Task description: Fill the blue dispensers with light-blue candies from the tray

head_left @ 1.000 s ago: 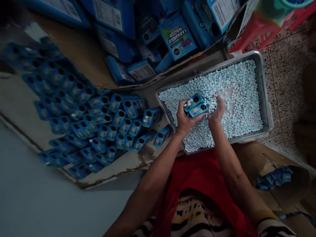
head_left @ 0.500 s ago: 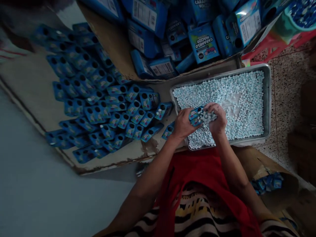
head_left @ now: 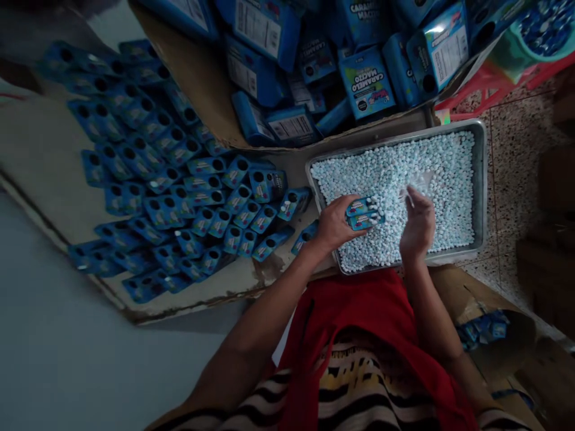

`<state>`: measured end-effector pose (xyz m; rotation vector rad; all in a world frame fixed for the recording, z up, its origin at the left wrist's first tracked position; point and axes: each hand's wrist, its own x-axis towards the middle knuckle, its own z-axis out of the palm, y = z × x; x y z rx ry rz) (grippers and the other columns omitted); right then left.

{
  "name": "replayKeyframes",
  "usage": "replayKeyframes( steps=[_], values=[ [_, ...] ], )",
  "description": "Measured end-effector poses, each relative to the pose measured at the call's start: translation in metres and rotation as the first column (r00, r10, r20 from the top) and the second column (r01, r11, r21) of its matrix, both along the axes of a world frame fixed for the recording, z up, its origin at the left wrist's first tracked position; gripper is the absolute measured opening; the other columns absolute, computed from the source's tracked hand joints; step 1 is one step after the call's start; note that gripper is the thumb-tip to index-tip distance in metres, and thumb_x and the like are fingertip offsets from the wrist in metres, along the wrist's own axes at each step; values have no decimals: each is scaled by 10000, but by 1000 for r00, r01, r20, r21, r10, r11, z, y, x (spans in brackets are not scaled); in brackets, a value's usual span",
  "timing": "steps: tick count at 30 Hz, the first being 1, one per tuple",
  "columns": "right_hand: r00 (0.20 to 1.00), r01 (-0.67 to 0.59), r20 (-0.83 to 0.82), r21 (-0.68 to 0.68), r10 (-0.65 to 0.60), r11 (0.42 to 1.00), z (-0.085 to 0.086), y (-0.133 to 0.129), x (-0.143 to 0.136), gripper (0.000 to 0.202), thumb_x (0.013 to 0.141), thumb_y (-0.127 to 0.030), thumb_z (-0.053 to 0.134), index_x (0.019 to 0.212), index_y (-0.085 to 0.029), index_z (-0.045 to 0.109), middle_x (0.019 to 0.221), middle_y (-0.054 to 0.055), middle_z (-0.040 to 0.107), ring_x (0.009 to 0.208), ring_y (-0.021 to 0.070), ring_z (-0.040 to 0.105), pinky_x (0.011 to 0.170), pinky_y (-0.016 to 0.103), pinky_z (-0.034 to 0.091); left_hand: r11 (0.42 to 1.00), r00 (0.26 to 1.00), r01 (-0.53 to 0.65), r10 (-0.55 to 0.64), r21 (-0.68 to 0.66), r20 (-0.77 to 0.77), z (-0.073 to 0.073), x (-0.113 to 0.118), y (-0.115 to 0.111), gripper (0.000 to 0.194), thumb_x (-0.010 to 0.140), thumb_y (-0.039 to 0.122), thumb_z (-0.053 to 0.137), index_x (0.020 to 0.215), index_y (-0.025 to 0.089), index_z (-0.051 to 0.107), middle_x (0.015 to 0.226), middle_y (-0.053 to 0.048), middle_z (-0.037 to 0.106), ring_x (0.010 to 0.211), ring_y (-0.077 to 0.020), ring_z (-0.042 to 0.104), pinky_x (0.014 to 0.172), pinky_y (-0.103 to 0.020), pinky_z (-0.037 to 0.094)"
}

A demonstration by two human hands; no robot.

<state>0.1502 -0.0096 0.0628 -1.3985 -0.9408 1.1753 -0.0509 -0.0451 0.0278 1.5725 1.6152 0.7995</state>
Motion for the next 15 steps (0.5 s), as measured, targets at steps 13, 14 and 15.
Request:
replayKeyframes(
  steps=[13, 14, 15],
  values=[
    [788, -389, 422, -225, 449, 894, -37, -29, 45, 436, 815, -190, 600, 1245, -253, 637, 1245, 92, 733, 1112, 252, 718, 890, 404, 591, 965, 957, -255, 260, -55, 132, -29, 32, -38, 956, 620, 551, 1039, 1379, 233, 554, 1329, -131, 703, 1244, -332, 725, 1112, -497, 596],
    [771, -410, 435, -219, 465, 885, -41, -27, 45, 427, 831, -201, 607, 1254, -256, 627, 1258, 93, 727, 1108, 248, 716, 888, 401, 594, 968, 958, -245, 251, -57, 142, -33, 30, -40, 1041, 571, 569, 1054, 1400, 228, 526, 1354, -145, 681, 1266, -345, 713, 1125, -505, 589],
    [760, -416, 455, -210, 465, 885, -46, -24, 46, 409, 851, -215, 610, 1257, -261, 620, 1265, 92, 722, 1100, 242, 714, 884, 396, 598, 977, 965, -206, 212, -50, 153, -35, 27, -41, 1128, 523, 576, 1069, 1432, 226, 500, 1388, -160, 656, 1301, -364, 692, 1147, -519, 576]
  ],
)
